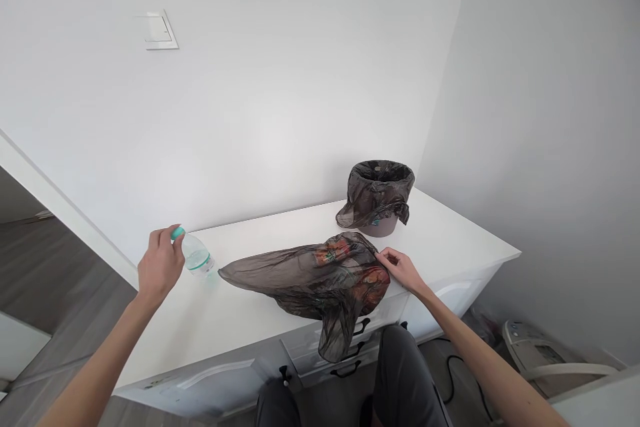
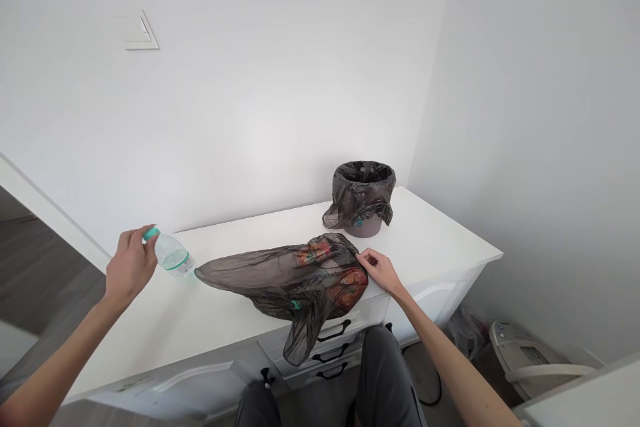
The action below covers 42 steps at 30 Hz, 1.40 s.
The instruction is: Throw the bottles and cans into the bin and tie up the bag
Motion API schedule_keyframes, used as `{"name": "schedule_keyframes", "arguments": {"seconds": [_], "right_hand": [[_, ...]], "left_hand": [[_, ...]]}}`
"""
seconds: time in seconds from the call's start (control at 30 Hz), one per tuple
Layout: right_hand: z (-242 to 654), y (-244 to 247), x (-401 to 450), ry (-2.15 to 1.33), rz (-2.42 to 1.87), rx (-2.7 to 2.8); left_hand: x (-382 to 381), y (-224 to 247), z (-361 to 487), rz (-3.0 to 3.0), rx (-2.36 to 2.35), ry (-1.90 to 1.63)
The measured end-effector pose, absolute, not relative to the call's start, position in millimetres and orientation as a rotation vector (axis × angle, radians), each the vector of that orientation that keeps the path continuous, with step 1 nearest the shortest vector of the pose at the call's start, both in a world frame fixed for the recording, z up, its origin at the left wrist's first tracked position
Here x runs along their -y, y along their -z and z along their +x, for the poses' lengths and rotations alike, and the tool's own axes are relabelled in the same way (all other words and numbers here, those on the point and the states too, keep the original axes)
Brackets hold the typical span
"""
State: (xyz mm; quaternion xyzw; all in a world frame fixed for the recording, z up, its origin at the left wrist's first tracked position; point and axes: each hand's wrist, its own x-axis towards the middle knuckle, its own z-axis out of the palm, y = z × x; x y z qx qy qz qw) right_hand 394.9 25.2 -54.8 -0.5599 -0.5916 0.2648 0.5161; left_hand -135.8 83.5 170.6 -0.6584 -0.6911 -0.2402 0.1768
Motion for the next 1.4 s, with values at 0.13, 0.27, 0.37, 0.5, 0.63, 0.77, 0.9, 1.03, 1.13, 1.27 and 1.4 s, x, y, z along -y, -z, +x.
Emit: {"name": "schedule_keyframes", "arguments": {"seconds": [0.13,0.27,0.37,0.5,0.63,0.77,0.9,1.03,1.13,1.27,1.4], "right_hand": [[395.0,55.2,-25.4,-0.631,-1.353,1.420],[393.7,54.4,-25.8,-0.628,-1.359,1.424],[393.1,53.7,-24.8,-0.636,-1.364,1.426],[393.3,52.9,-22.8,-0.650,-1.364,1.428],[393.2,52.6,-23.6,-0.639,-1.364,1.425],[392.6,53.8,-25.1,-0.629,-1.365,1.432],[393.2,56.1,-25.4,-0.636,-1.368,1.434],[394.1,57.3,-26.0,-0.634,-1.366,1.425],[394.2,57.4,-26.3,-0.633,-1.364,1.421],[394.8,57.1,-24.9,-0.642,-1.369,1.417],[395.6,56.1,-23.7,-0.646,-1.364,1.416]], "left_hand": [[-102.8,-161.4,-152.0,-1.909,2.020,0.671],[-107.6,-162.9,-157.6,-1.903,2.069,0.679],[-101.5,-168.8,-153.7,-1.904,2.126,0.664],[-93.2,-174.8,-148.2,-1.903,2.213,0.671],[-93.1,-175.7,-148.0,-1.925,2.232,0.711],[-94.2,-174.9,-149.0,-1.922,2.239,0.721],[-79.8,-179.9,-138.3,-1.833,2.157,0.806],[-47.0,-181.0,-107.1,-1.831,1.925,1.021],[-16.0,-165.0,-75.3,-2.311,1.774,0.983],[23.1,-124.4,-35.7,-3.199,1.386,0.561],[41.7,-84.1,-8.3,-3.283,1.235,0.640]]}}
